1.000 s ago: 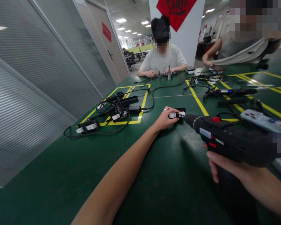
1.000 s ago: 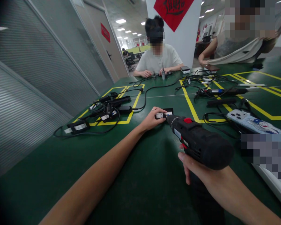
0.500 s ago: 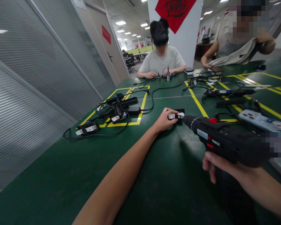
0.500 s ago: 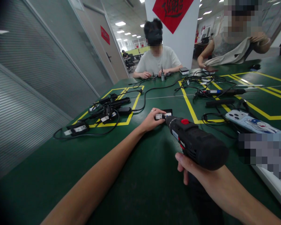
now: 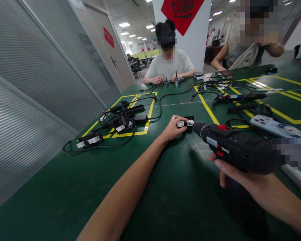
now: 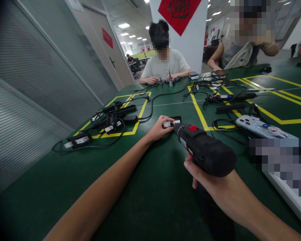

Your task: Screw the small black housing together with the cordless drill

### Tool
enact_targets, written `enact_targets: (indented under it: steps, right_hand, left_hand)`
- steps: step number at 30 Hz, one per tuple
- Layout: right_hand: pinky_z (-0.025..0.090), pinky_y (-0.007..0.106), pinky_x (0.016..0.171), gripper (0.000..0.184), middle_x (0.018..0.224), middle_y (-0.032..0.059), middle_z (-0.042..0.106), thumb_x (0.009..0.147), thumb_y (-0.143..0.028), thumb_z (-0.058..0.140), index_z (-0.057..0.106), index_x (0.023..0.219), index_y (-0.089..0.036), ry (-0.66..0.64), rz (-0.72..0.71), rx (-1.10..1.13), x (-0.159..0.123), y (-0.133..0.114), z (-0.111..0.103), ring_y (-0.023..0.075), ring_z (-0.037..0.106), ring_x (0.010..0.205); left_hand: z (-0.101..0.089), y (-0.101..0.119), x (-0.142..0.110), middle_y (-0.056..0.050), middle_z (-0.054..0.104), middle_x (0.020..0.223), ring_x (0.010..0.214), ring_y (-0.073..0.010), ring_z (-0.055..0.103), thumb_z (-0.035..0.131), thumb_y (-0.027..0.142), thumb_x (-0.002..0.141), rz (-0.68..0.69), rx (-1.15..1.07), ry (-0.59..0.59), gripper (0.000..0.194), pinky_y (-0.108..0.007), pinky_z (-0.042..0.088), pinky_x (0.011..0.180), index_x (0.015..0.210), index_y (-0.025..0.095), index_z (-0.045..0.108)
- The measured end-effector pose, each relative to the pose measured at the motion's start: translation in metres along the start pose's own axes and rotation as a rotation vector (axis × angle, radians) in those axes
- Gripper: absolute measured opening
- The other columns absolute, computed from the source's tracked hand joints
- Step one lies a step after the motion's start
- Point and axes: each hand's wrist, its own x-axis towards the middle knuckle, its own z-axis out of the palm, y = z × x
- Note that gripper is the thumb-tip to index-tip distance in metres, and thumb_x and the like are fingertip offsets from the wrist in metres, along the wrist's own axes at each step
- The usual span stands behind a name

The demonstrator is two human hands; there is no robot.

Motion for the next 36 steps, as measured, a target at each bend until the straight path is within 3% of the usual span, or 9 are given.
enact_targets:
  steps: [8, 13, 19, 24, 28, 36]
  right_hand:
    - [0.053, 0.036, 0.073, 0.037, 0.074, -0.0012, 0.071, 0.067, -0.059, 0.063, 0.064, 0.091, -0.031, 0.106, -0.044, 0.005, -0.003, 0.004, 0.003, 0.0250, 0.066, 0.078]
    - [0.052, 0.039, 0.074, 0.030, 0.084, 0.0018, 0.071, 0.072, -0.059, 0.058, 0.064, 0.077, -0.030, 0.093, -0.042, -0.084, -0.004, 0.010, 0.002, 0.0302, 0.060, 0.101]
    - [0.057, 0.036, 0.062, 0.039, 0.074, 0.0032, 0.073, 0.067, -0.066, 0.054, 0.065, 0.062, -0.029, 0.116, -0.085, -0.157, -0.007, 0.013, 0.002, 0.0284, 0.068, 0.078]
    - [0.059, 0.033, 0.054, 0.038, 0.074, 0.0044, 0.075, 0.068, -0.064, 0.054, 0.066, 0.060, -0.029, 0.141, -0.118, -0.211, -0.008, 0.007, 0.002, 0.0285, 0.070, 0.077]
    - [0.059, 0.033, 0.057, 0.040, 0.070, 0.0033, 0.073, 0.068, -0.066, 0.052, 0.065, 0.060, -0.029, 0.144, -0.104, -0.196, -0.006, 0.008, 0.002, 0.0256, 0.070, 0.069]
    - [0.059, 0.036, 0.060, 0.041, 0.078, 0.0054, 0.075, 0.066, -0.067, 0.053, 0.066, 0.062, -0.028, 0.140, -0.067, -0.199, -0.007, 0.010, 0.002, 0.0298, 0.070, 0.080]
  left_hand:
    - [-0.002, 0.003, 0.001, -0.007, 0.048, 0.107, 0.104, -0.0179, 0.049, 0.062, 0.022, 0.076, -0.020, 0.008, -0.015, 0.035, -0.035, 0.038, 0.099, 0.110, 0.019, 0.059]
    - [-0.001, 0.002, 0.001, -0.007, 0.049, 0.106, 0.104, -0.0182, 0.049, 0.064, 0.022, 0.074, -0.003, 0.013, -0.016, 0.036, -0.035, 0.038, 0.099, 0.110, 0.018, 0.060]
    - [0.000, -0.002, 0.002, -0.008, 0.049, 0.107, 0.104, -0.0189, 0.048, 0.069, 0.025, 0.071, 0.003, 0.009, -0.013, 0.041, -0.035, 0.039, 0.097, 0.111, 0.018, 0.060]
    - [0.000, -0.004, 0.002, -0.008, 0.049, 0.107, 0.104, -0.0195, 0.048, 0.071, 0.022, 0.069, 0.008, 0.013, -0.015, 0.043, -0.036, 0.039, 0.098, 0.110, 0.018, 0.060]
    - [0.000, -0.004, 0.002, -0.007, 0.049, 0.107, 0.103, -0.0188, 0.048, 0.068, 0.019, 0.070, 0.004, 0.010, -0.005, 0.041, -0.036, 0.039, 0.099, 0.110, 0.018, 0.060]
    - [0.001, -0.004, 0.002, -0.007, 0.048, 0.107, 0.102, -0.0181, 0.049, 0.068, 0.021, 0.071, 0.002, 0.004, -0.007, 0.041, -0.035, 0.040, 0.097, 0.111, 0.018, 0.060]
